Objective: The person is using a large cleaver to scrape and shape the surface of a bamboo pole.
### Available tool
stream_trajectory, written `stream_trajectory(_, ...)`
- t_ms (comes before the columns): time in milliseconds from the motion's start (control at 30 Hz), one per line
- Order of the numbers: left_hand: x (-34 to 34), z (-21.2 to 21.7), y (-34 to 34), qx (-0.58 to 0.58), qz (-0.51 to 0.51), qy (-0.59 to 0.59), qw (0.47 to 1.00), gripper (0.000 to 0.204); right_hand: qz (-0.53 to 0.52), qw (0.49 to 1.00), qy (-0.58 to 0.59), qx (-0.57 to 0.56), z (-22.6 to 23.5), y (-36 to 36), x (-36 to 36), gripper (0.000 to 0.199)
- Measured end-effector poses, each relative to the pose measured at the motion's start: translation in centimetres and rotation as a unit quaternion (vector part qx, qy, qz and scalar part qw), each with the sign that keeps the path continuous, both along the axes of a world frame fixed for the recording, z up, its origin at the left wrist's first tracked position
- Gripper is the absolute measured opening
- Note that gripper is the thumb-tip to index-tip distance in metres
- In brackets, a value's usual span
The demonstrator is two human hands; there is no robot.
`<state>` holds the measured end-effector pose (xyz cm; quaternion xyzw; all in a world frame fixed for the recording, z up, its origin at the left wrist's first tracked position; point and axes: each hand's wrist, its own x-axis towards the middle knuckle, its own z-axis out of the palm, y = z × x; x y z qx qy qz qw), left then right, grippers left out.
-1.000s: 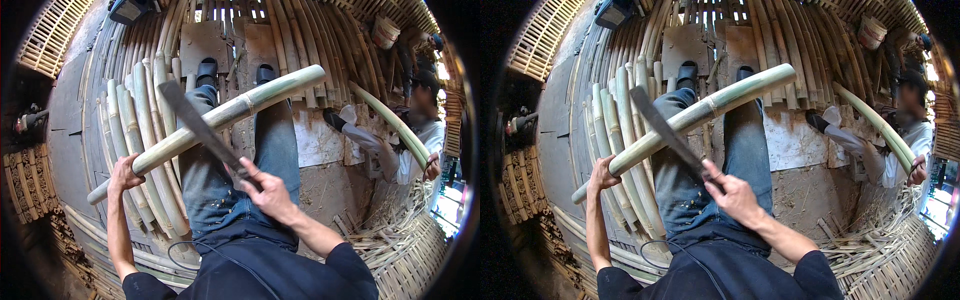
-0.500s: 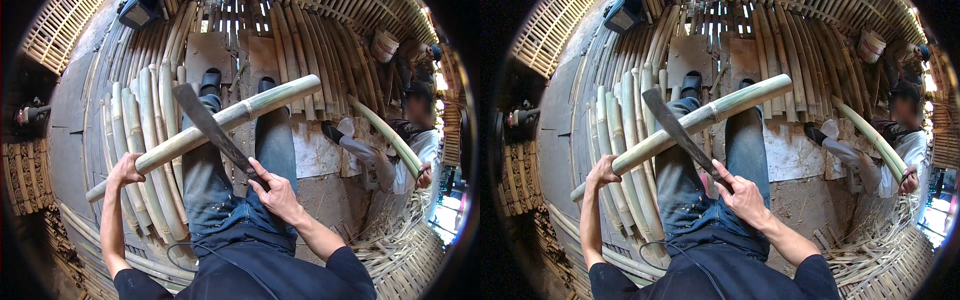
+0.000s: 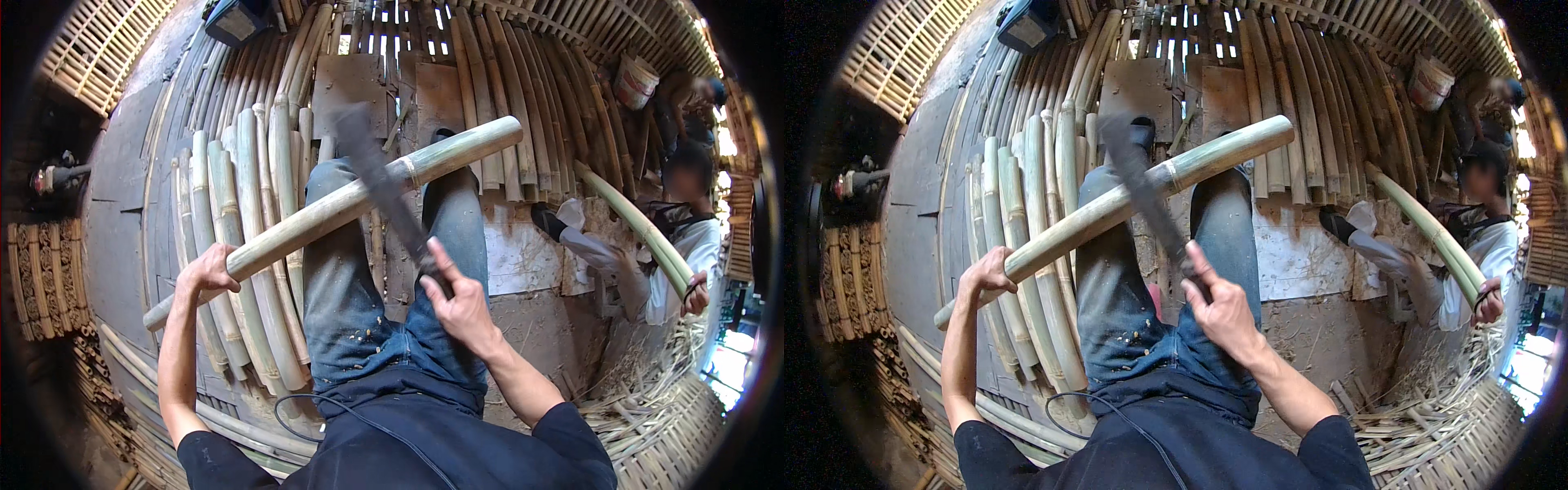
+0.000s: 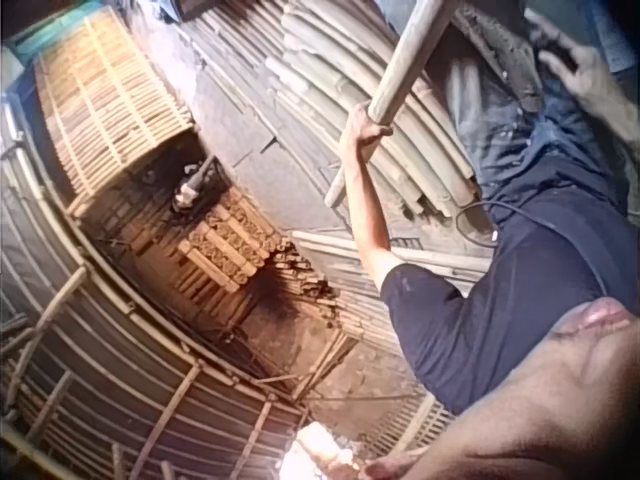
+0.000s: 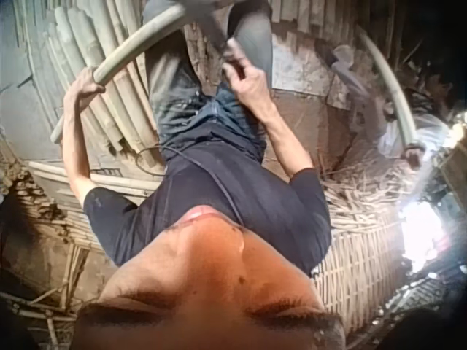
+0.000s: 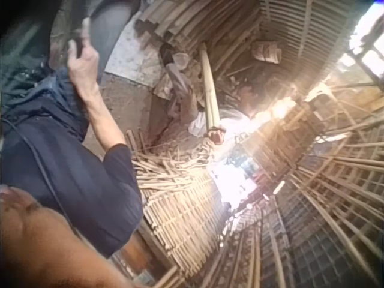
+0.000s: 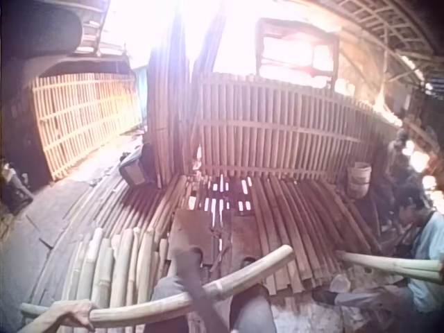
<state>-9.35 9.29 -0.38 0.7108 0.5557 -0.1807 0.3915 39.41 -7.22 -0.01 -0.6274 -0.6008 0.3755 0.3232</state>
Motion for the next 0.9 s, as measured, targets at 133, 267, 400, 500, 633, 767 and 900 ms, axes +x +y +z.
stream_trajectory(133,-1.0,-2.2,0.7,-0.052,-0.006,0.015,0.999,0.058,0.042,0.999,0.01,-0.023,-0.3,0.2,0.7,0.075)
stream_trajectory(267,-2.4,-4.5,0.5,-0.081,0.007,-0.002,0.997,0.059,-0.09,0.996,-0.01,0.005,0.9,4.6,3.4,0.069)
stream_trajectory(400,-4.9,-8.5,0.4,-0.128,0.038,-0.064,0.989,0.058,-0.133,0.989,-0.017,0.059,0.7,6.0,3.4,0.069)
stream_trajectory(500,-3.0,-7.6,1.2,-0.246,0.083,-0.097,0.961,0.054,-0.066,0.993,0.007,0.093,-0.1,3.1,0.8,0.066)
stream_trajectory(633,-4.4,-8.5,0.3,-0.315,0.193,-0.178,0.912,0.053,0.075,0.996,-0.029,-0.037,-0.1,0.7,-0.6,0.071)
stream_trajectory(767,-3.0,-8.5,0.4,-0.369,0.214,-0.224,0.876,0.057,-0.002,0.999,0.039,0.035,-0.9,3.2,0.9,0.069)
stream_trajectory(900,-3.8,-9.8,-0.1,-0.44,0.234,-0.267,0.825,0.056,-0.137,0.99,-0.003,0.039,-0.5,8.3,4.3,0.066)
